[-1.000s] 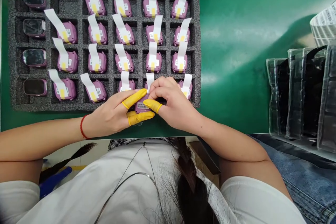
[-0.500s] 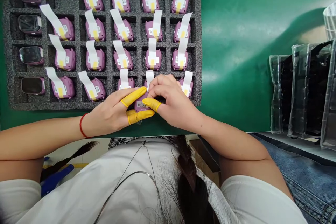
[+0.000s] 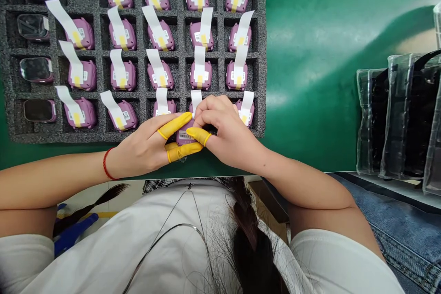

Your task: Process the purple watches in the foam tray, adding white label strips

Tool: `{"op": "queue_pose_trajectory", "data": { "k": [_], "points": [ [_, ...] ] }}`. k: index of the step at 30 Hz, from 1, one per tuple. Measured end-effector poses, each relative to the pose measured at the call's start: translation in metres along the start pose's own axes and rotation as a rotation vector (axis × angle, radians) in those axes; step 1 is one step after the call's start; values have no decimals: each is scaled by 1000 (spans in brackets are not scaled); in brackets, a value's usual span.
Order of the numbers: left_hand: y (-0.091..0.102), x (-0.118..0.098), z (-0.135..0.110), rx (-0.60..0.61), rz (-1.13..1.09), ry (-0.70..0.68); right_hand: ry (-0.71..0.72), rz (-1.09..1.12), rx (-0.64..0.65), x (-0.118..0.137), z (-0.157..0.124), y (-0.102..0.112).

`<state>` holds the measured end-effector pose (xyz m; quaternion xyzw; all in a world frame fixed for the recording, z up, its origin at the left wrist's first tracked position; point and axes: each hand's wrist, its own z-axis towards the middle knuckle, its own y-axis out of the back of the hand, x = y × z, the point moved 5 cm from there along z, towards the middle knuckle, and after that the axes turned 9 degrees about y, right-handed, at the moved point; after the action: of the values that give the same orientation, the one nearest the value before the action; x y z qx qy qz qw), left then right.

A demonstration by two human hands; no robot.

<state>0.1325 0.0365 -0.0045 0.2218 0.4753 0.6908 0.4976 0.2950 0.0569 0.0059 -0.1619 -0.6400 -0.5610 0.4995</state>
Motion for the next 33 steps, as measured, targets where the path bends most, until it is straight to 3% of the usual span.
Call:
{"op": "queue_pose_trajectory", "data": {
  "k": [9, 14, 19, 24, 28, 33],
  "points": [
    [-1, 0, 0, 6, 17, 9, 90, -60, -4, 6, -1, 0],
    [1, 4, 0, 43, -112, 45, 62, -57, 19, 4, 0, 0],
    [5, 11, 2, 31, -331, 200, 85, -53, 6, 3, 0, 0],
    [3, 17, 4, 16, -310, 428, 72, -49, 11, 3, 0, -1],
    [-2, 16, 6, 64, -348, 457, 61, -44, 9, 3, 0, 0],
    [-3, 15, 5, 11, -290, 423, 82, -45, 10, 3, -1, -1]
  ]
}}
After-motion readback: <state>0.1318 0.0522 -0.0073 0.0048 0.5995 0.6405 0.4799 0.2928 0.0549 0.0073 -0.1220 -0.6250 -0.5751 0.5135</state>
